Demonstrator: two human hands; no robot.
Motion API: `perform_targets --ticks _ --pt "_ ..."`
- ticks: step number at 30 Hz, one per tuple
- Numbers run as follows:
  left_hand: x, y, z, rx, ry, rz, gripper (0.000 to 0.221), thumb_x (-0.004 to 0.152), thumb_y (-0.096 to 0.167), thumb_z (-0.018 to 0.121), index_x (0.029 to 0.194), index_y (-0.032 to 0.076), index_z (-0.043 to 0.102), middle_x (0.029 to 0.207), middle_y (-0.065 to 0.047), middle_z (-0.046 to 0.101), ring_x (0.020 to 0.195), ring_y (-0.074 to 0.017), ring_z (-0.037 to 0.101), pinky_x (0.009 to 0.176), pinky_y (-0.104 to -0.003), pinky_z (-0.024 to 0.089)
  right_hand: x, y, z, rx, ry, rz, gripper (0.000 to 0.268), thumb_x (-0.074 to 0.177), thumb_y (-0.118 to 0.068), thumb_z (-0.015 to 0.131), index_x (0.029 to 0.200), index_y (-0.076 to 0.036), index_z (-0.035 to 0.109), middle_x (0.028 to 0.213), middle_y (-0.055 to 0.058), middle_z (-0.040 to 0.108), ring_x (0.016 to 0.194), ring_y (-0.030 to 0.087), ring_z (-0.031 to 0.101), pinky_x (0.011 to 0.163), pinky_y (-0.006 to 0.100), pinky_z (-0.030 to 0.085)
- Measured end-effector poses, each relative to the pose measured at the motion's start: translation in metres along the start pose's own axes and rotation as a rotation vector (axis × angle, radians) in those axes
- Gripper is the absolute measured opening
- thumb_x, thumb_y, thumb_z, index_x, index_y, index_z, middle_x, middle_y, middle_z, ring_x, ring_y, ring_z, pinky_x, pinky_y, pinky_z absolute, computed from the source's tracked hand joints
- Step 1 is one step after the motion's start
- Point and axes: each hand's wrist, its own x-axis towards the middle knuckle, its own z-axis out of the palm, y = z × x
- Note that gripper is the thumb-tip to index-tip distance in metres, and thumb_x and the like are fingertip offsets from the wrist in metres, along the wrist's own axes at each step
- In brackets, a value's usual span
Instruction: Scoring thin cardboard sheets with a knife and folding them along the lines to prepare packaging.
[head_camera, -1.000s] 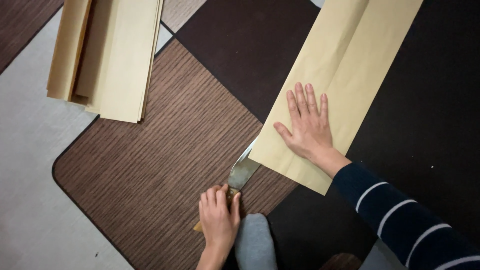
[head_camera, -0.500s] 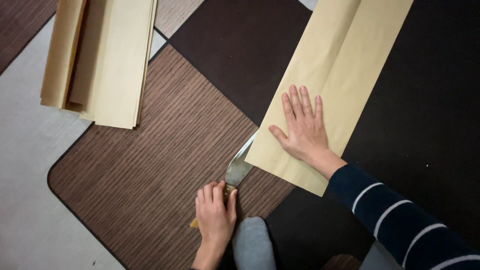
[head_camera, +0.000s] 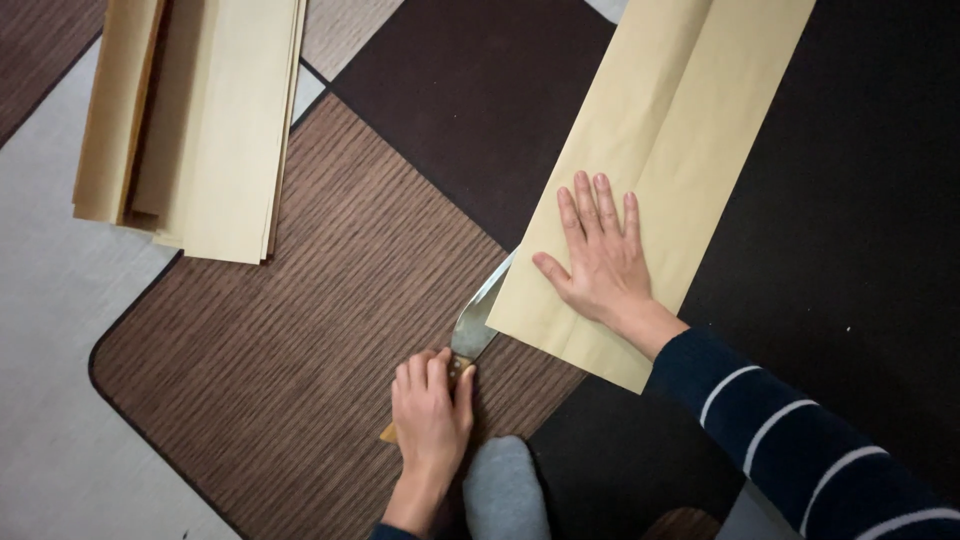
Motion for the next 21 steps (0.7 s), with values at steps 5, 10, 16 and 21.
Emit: perform_targets --ticks 5,10,16,21 --pt "0.009 0.004 -0.001 0.004 0.026 0.016 0.037 0.101 0.027 0.08 0.128 0.003 0.071 0.123 -0.013 0.068 0.104 -0.0289 0.064 0.091 -0.042 0.053 0.0 0.0 0.002 -0.008 0.007 0.008 0.101 0.113 -0.07 0.033 0.183 0.001 0.015 0.192 0.026 0.002 0.176 0.042 -0.006 0.137 0.068 -0.008" --pt "0.026 0.012 0.001 -0.011 0.05 0.044 0.037 0.101 0.025 0.08 0.128 0.002 0.071 0.122 -0.013 0.068 0.103 -0.0292 0.064 0.09 -0.041 0.053 -0.001 -0.001 0.0 -0.012 0.006 0.01 0.102 0.113 -0.07 0.032 0.182 0.002 0.015 0.192 0.026 0.002 0.176 0.041 -0.007 0.137 0.067 -0.008" --pt "0.045 0.015 0.006 -0.007 0.028 0.066 0.037 0.102 0.025 0.079 0.129 0.001 0.072 0.121 -0.013 0.067 0.103 -0.0282 0.062 0.089 -0.041 0.052 -0.001 0.0 0.002 -0.012 0.004 0.016 0.103 0.112 -0.072 0.033 0.183 0.001 0.013 0.192 0.025 -0.001 0.176 0.04 -0.01 0.137 0.067 -0.01" --pt "0.043 0.013 0.006 -0.024 0.026 0.085 0.037 0.102 0.025 0.078 0.13 0.001 0.071 0.119 -0.014 0.065 0.102 -0.0288 0.062 0.086 -0.041 0.052 -0.001 0.001 0.003 -0.023 0.017 0.005 0.103 0.112 -0.071 0.033 0.183 0.002 0.014 0.192 0.027 0.001 0.176 0.042 -0.006 0.137 0.068 -0.007"
